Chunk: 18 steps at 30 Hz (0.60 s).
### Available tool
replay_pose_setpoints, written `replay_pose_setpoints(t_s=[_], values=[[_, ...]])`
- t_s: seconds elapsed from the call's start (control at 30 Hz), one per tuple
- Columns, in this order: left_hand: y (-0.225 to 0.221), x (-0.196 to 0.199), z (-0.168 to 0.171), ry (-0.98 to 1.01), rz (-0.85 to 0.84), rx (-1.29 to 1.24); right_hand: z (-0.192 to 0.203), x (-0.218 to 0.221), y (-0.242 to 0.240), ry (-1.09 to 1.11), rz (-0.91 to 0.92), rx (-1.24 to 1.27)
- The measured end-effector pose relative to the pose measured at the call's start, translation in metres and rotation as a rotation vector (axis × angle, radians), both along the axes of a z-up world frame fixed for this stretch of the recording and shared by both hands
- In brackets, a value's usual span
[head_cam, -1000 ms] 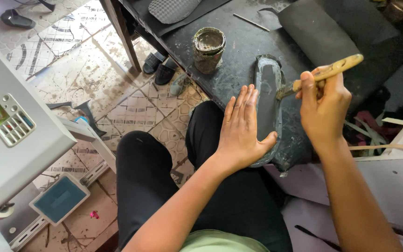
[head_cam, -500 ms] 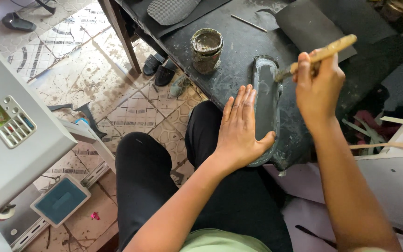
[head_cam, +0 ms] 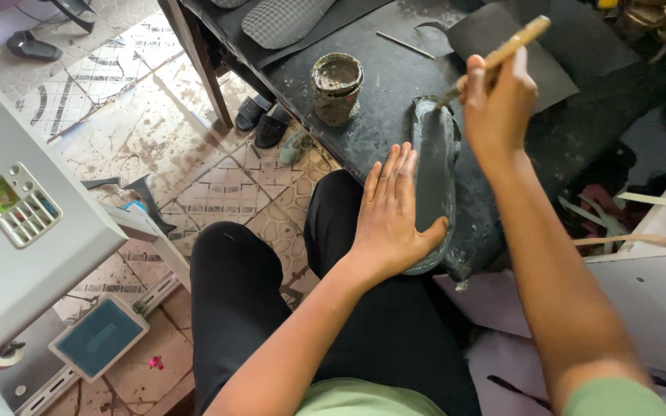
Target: The recorder is applying adhesive to a shoe sole and then attaching it to the shoe upper.
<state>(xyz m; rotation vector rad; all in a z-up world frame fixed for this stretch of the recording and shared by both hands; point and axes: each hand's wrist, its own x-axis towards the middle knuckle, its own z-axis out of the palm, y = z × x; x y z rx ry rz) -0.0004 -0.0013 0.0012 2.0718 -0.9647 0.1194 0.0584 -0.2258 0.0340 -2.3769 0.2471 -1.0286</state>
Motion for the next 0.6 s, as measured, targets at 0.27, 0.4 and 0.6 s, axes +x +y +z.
replay_pose_setpoints(t_s=[0.27, 0.4, 0.6], values=[[0.003, 0.000, 0.000, 0.026, -0.001, 0.005, 0.031, 0.008, -0.015, -0.227, 0.343, 0.392], [0.000, 0.000, -0.005, -0.013, 0.000, -0.002, 0.068, -0.047, -0.035, -0.454, 0.484, 0.596], [0.000, 0.000, -0.006, -0.010, -0.005, -0.012, 0.064, -0.134, -0.087, -0.393, 0.339, 0.161]])
